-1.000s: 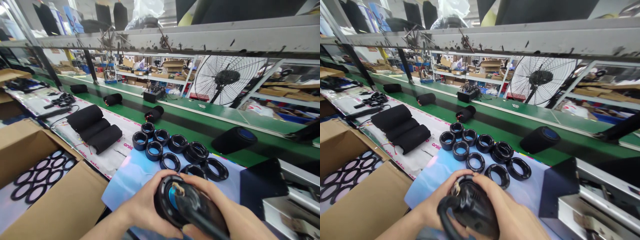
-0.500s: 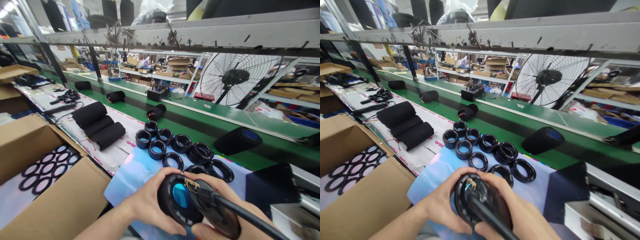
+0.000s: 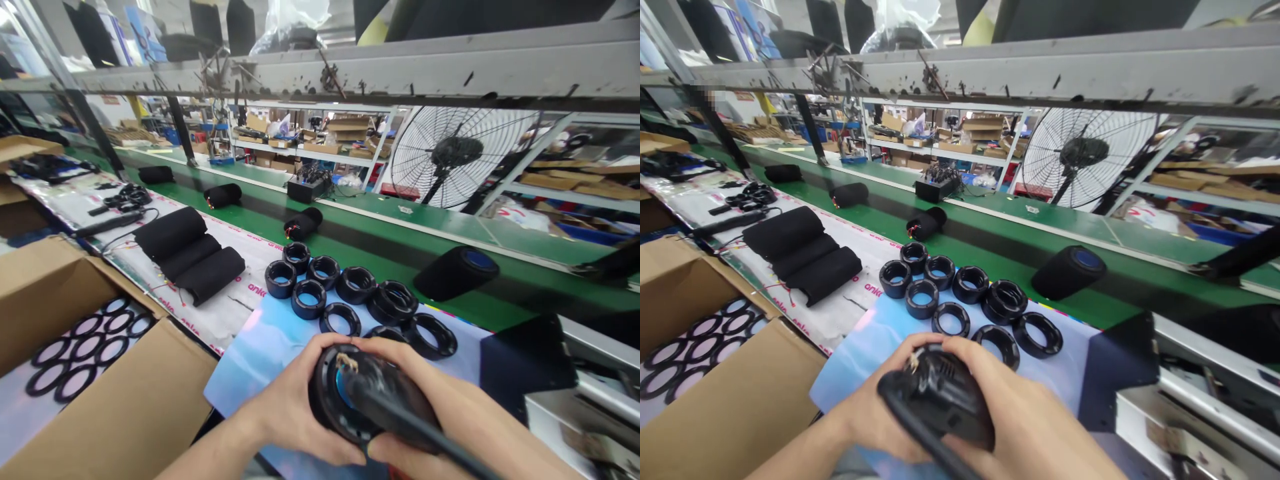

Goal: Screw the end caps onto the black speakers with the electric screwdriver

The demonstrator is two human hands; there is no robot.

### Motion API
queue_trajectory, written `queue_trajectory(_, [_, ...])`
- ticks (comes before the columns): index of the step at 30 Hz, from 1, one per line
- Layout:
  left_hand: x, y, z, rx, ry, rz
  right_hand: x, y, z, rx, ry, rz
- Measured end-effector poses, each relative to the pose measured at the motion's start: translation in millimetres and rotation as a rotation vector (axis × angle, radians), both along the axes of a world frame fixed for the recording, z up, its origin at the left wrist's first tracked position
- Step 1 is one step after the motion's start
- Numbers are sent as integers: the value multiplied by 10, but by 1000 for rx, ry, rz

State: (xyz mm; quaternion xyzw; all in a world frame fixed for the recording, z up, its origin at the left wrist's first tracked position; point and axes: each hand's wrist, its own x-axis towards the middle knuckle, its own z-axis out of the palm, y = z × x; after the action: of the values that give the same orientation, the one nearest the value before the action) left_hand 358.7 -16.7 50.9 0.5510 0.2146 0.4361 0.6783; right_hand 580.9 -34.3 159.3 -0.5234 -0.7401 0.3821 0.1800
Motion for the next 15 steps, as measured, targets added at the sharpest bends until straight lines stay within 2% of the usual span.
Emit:
queue_trajectory(2, [-2,-4,12,-24,38,-10,-9,-67,-37,59,31,-23])
queue_trajectory(4, [-12,1,10,-10,30,-11,-11,-118,-59,41,10,-87])
queue_trajectory(7, [-35,9,-9,48,13,9,-20,-123,-58,-101,9,-141])
queue_trajectory(9, [-43,-3,1,88,10,51,-50,-101,-44,-177,88,-157])
queue_trajectory(13, [-7,-67,153,36,155,183,-83,-100,-70,-205,343,-204])
queue_trajectory(15, [21,-96,251,-10,250,201,39,-129,-157,-164,380,-242])
